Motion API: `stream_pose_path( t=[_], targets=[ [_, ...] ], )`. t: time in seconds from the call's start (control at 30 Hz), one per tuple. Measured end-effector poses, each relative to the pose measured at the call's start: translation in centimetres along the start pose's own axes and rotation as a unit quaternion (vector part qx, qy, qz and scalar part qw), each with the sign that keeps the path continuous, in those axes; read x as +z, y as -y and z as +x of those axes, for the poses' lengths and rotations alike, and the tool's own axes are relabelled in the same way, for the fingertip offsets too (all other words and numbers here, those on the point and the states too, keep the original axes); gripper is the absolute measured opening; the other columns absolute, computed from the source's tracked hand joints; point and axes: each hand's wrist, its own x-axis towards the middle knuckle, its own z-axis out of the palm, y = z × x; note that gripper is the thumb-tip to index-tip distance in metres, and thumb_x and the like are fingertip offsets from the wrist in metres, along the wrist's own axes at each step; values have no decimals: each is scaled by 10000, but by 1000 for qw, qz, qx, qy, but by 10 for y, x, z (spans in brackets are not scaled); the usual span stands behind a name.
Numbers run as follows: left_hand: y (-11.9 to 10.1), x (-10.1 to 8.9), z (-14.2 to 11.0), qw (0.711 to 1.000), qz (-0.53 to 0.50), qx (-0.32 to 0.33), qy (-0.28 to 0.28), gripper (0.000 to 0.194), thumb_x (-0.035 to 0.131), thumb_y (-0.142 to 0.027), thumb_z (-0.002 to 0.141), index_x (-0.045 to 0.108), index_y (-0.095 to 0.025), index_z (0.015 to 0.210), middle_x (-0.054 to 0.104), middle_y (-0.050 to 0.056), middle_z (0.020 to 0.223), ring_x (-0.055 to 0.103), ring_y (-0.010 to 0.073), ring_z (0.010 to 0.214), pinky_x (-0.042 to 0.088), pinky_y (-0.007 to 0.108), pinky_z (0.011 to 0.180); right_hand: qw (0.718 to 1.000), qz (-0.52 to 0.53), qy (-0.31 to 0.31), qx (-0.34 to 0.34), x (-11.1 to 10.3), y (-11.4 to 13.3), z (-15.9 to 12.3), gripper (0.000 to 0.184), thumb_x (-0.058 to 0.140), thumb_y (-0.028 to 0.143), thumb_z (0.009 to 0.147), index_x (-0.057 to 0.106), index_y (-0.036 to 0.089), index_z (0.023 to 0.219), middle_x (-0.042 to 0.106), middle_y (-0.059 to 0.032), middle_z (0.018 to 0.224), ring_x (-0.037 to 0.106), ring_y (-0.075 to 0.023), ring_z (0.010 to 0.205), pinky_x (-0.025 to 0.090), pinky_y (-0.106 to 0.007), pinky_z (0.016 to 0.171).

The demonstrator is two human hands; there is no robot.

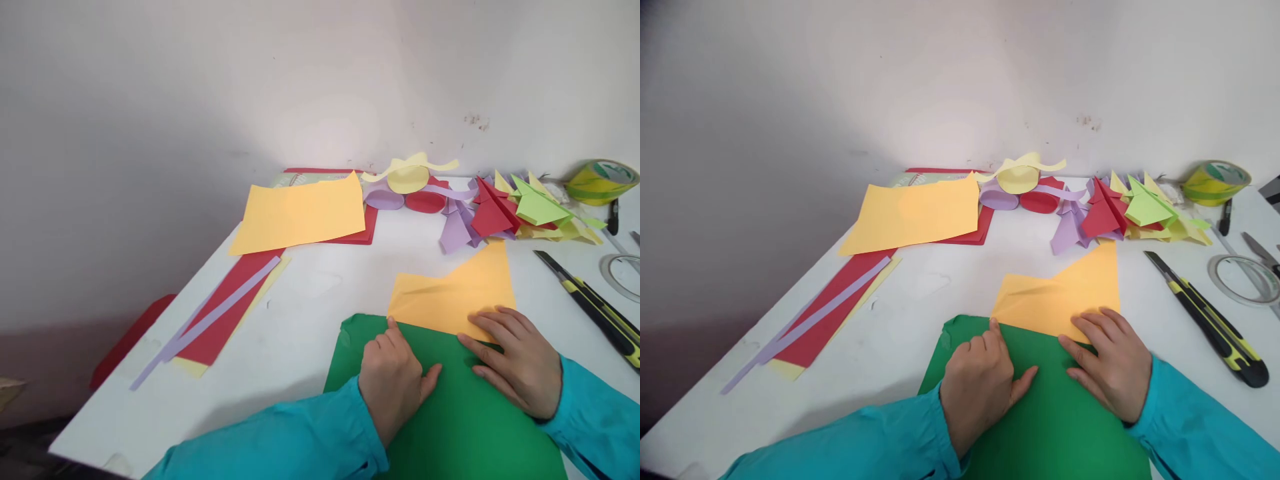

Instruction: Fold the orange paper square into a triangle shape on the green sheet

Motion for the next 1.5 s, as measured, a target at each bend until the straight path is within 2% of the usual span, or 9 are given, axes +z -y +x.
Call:
stream_pose_path(
  t=[0.37,0.57,0.7,0.77,0.87,0.97,1.07,1.27,1.5],
  targets=[
    [2,-3,4,1000,25,-13,3,808,516,-629,768,639,123,1036,561,161,610,520,224,527,366,330,453,1000,-10,15,-13,-1,-2,-1,315,514,318,888,632,220,1163,587,-144,1181,490,-301,1142,431,-528,925],
    [6,0,6,1000,19,-7,3,710,463,-606,809,682,50,970,555,130,604,516,221,524,354,328,455,1000,-1,10,-8,0,-2,0,308,530,305,878,632,223,1156,585,-140,1175,490,-294,1130,411,-524,942],
    [21,-4,18,998,-1,9,-58,562,425,-538,865,649,-77,633,498,90,545,504,217,506,344,342,469,1000,11,4,1,3,-2,-1,326,546,347,867,625,232,1162,581,-128,1170,486,-288,1110,393,-528,950],
    [25,-7,24,992,-3,36,-124,464,444,-439,880,589,-131,564,470,61,539,484,204,511,334,338,475,1000,13,5,6,4,-1,0,346,547,378,864,619,231,1169,576,-126,1164,482,-285,1097,385,-528,950],
    [20,-7,28,965,-70,156,-199,321,467,-345,871,653,-96,792,558,87,698,511,212,631,391,357,569,1000,18,9,12,5,0,2,372,551,425,856,618,229,1165,570,-126,1159,475,-280,1079,372,-522,950],
    [11,-2,26,936,-149,256,-187,392,436,-352,880,620,-45,1039,601,145,965,528,250,845,430,379,715,1000,18,15,19,5,1,5,410,556,469,845,600,252,1190,565,-112,1152,472,-268,1059,356,-515,954],
    [5,3,26,942,-154,263,-140,420,484,-377,867,597,-45,1098,595,138,1006,507,251,852,430,374,704,999,22,9,27,6,2,6,429,550,495,844,583,270,1207,562,-101,1151,471,-261,1044,344,-512,954],
    [2,2,30,947,-127,268,-124,472,550,-426,832,593,-45,1108,591,127,988,494,246,796,445,384,651,999,19,18,33,5,1,7,445,570,513,825,584,272,1199,569,-94,1136,459,-252,1029,339,-487,942],
    [-7,9,35,932,-195,257,-165,339,522,-326,849,592,-47,1029,581,147,958,540,258,895,516,399,760,999,22,-47,8,15,-7,4,307,534,430,859,647,247,1078,601,-78,1090,491,-226,994,354,-465,933]
  ],
)
